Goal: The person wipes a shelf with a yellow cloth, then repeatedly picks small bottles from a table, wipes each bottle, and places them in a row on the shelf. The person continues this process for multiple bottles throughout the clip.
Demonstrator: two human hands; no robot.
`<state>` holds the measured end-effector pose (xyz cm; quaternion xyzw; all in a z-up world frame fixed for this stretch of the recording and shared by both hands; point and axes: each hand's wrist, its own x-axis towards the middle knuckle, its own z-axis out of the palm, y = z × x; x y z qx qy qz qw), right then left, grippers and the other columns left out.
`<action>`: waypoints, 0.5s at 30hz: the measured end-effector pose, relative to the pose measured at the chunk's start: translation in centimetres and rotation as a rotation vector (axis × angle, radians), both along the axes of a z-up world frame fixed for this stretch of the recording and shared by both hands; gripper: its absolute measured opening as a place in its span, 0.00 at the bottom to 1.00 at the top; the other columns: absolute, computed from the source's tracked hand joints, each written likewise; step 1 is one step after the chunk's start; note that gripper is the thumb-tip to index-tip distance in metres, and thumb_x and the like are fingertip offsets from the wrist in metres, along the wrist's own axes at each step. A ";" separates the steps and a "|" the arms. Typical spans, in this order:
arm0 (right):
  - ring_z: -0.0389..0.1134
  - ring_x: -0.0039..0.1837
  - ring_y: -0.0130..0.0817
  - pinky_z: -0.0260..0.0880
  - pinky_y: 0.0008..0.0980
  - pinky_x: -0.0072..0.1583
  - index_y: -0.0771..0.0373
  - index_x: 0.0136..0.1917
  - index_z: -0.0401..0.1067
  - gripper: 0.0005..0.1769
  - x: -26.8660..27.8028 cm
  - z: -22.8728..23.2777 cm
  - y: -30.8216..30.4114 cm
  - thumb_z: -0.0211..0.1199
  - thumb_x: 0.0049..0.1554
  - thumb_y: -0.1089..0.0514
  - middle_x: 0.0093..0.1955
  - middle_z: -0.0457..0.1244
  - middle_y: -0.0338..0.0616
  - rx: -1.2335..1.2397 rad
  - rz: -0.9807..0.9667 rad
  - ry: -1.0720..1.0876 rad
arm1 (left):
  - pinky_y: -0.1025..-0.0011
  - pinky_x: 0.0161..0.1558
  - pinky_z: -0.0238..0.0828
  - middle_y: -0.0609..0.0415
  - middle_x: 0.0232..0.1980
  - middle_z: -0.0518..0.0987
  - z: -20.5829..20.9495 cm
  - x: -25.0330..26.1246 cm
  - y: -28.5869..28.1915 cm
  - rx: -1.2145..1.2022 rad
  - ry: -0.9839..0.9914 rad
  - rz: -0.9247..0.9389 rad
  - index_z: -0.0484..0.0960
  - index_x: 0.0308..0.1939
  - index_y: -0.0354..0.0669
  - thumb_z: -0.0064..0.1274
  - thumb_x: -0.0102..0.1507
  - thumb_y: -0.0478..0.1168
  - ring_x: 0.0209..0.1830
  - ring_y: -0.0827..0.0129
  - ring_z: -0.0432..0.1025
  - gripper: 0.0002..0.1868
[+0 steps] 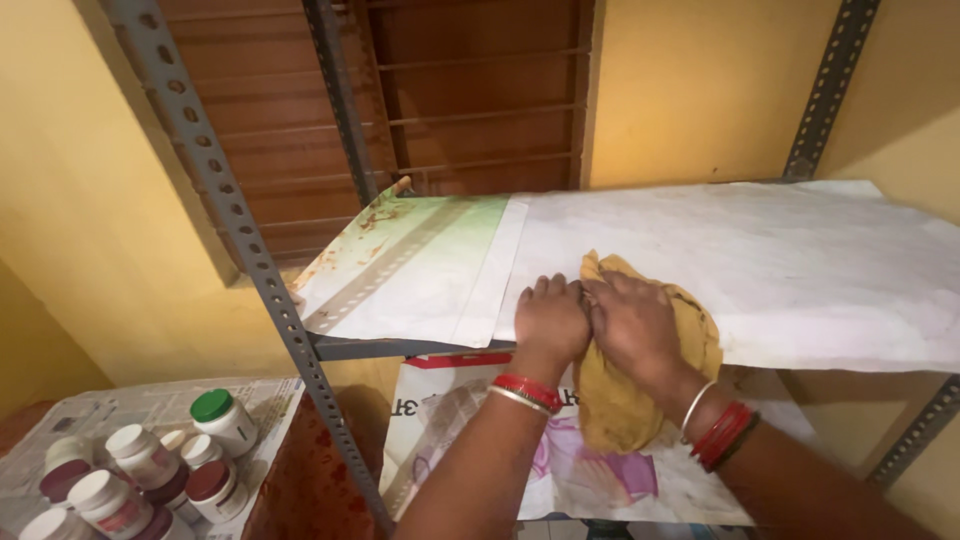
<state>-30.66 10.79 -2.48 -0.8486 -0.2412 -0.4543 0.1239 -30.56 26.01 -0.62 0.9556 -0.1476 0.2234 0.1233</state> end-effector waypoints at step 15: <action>0.70 0.55 0.45 0.70 0.43 0.60 0.57 0.49 0.80 0.13 1.6 -1.9 -26.8 0.58 0.63 0.50 0.51 0.71 0.46 0.075 -0.449 -0.049 | 0.50 0.68 0.54 0.44 0.70 0.70 -2.2 0.7 0.3 -0.033 -0.101 0.035 0.75 0.64 0.49 0.36 0.67 0.51 0.71 0.48 0.61 0.25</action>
